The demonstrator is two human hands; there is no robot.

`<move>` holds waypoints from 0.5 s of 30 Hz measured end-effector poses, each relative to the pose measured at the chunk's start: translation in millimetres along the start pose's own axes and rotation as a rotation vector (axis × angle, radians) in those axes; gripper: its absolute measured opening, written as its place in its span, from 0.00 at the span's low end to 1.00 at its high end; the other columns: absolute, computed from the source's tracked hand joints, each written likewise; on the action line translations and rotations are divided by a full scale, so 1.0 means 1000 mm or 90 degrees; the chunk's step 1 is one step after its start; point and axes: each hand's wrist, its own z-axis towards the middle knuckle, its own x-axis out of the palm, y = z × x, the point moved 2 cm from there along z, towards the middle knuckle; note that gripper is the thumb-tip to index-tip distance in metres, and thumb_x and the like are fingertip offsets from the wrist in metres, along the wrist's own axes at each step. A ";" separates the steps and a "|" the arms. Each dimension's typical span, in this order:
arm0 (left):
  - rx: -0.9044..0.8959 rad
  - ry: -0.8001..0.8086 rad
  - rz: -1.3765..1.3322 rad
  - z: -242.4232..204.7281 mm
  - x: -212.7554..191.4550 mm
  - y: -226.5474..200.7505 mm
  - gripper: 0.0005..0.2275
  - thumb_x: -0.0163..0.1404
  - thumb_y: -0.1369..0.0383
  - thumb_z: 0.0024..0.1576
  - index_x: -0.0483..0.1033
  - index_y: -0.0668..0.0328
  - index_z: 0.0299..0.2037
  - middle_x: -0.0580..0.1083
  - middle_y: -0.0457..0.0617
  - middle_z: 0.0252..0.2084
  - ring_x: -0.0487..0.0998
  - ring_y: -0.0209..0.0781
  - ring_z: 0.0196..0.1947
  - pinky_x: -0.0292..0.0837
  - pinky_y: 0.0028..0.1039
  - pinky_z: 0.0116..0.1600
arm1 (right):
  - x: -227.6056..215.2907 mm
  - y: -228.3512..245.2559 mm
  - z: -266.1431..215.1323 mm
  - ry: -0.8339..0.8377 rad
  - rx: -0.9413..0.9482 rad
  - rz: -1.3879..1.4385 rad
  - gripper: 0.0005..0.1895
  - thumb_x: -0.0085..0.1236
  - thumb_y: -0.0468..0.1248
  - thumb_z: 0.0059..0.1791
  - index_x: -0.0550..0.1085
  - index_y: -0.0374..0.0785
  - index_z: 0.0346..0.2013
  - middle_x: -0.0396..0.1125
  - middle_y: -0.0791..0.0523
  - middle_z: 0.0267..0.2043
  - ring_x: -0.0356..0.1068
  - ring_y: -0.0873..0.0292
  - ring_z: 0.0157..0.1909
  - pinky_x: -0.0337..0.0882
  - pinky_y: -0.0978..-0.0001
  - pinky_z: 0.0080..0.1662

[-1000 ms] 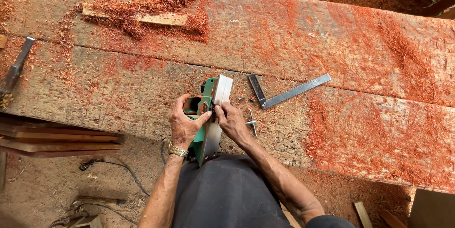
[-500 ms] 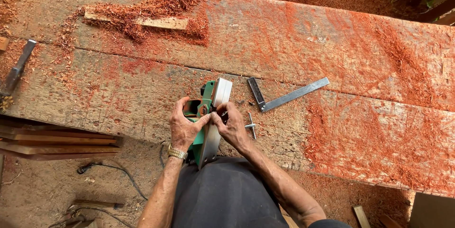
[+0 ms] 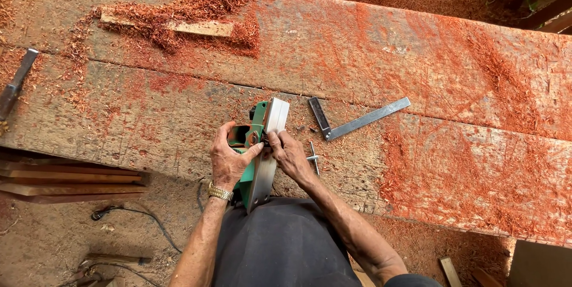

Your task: The person assembles a green electric planer on a wooden workbench. They use a wrench to tighten screws and secure the blade and other components of the tool.

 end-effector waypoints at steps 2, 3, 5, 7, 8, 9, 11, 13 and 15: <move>0.004 0.000 0.008 -0.001 0.000 0.001 0.36 0.70 0.56 0.41 0.70 0.66 0.58 0.75 0.60 0.52 0.77 0.53 0.53 0.74 0.41 0.57 | 0.009 -0.018 0.008 0.022 0.029 0.022 0.18 0.46 0.46 0.61 0.73 0.35 0.38 0.73 0.52 0.31 0.74 0.58 0.32 0.74 0.64 0.34; 0.009 -0.003 0.014 -0.001 0.000 0.002 0.36 0.70 0.56 0.41 0.70 0.66 0.58 0.75 0.60 0.52 0.77 0.54 0.53 0.73 0.41 0.57 | 0.014 -0.026 0.013 0.046 0.056 0.043 0.18 0.47 0.46 0.61 0.75 0.35 0.38 0.74 0.52 0.31 0.74 0.57 0.32 0.75 0.63 0.34; 0.016 -0.012 0.015 0.000 -0.001 0.001 0.36 0.70 0.56 0.41 0.70 0.66 0.58 0.75 0.60 0.53 0.77 0.54 0.54 0.73 0.42 0.57 | 0.011 -0.024 0.009 0.016 -0.034 -0.010 0.13 0.51 0.42 0.59 0.72 0.34 0.39 0.73 0.52 0.32 0.75 0.58 0.34 0.77 0.65 0.36; 0.024 -0.019 0.014 0.000 -0.001 -0.001 0.37 0.70 0.56 0.40 0.70 0.67 0.58 0.75 0.61 0.53 0.77 0.54 0.54 0.73 0.42 0.58 | 0.005 -0.012 0.003 -0.014 -0.124 -0.064 0.09 0.55 0.39 0.56 0.70 0.34 0.40 0.72 0.53 0.34 0.75 0.60 0.36 0.80 0.66 0.37; 0.016 -0.014 0.013 0.000 -0.001 -0.001 0.37 0.70 0.56 0.40 0.70 0.67 0.58 0.75 0.61 0.53 0.77 0.54 0.54 0.73 0.42 0.58 | 0.000 -0.001 0.000 -0.012 -0.148 -0.020 0.07 0.56 0.35 0.54 0.70 0.34 0.42 0.72 0.53 0.35 0.76 0.60 0.38 0.80 0.66 0.39; 0.007 -0.007 0.011 -0.001 -0.001 -0.001 0.37 0.70 0.56 0.40 0.70 0.67 0.58 0.74 0.61 0.53 0.77 0.55 0.55 0.73 0.42 0.58 | -0.004 0.009 -0.004 -0.010 -0.170 0.024 0.09 0.57 0.32 0.51 0.69 0.34 0.44 0.73 0.53 0.36 0.76 0.60 0.39 0.81 0.66 0.41; 0.000 -0.001 0.009 0.000 -0.001 -0.002 0.37 0.70 0.56 0.40 0.70 0.67 0.58 0.75 0.61 0.53 0.77 0.54 0.54 0.73 0.41 0.58 | -0.004 0.010 -0.004 0.001 -0.156 0.064 0.09 0.59 0.31 0.51 0.70 0.34 0.44 0.73 0.53 0.36 0.76 0.60 0.39 0.81 0.67 0.42; -0.008 0.005 0.007 0.000 -0.002 -0.003 0.37 0.70 0.56 0.40 0.70 0.67 0.58 0.75 0.61 0.53 0.77 0.54 0.54 0.73 0.41 0.57 | -0.005 0.013 -0.004 0.013 -0.143 0.104 0.10 0.60 0.30 0.50 0.70 0.34 0.44 0.73 0.53 0.37 0.76 0.59 0.40 0.81 0.67 0.42; 0.012 -0.009 0.013 -0.001 -0.002 -0.002 0.37 0.71 0.57 0.40 0.70 0.68 0.58 0.75 0.62 0.53 0.77 0.55 0.54 0.73 0.42 0.58 | -0.006 0.016 -0.005 0.017 -0.149 0.100 0.09 0.59 0.30 0.51 0.71 0.35 0.44 0.74 0.54 0.37 0.77 0.61 0.40 0.82 0.70 0.43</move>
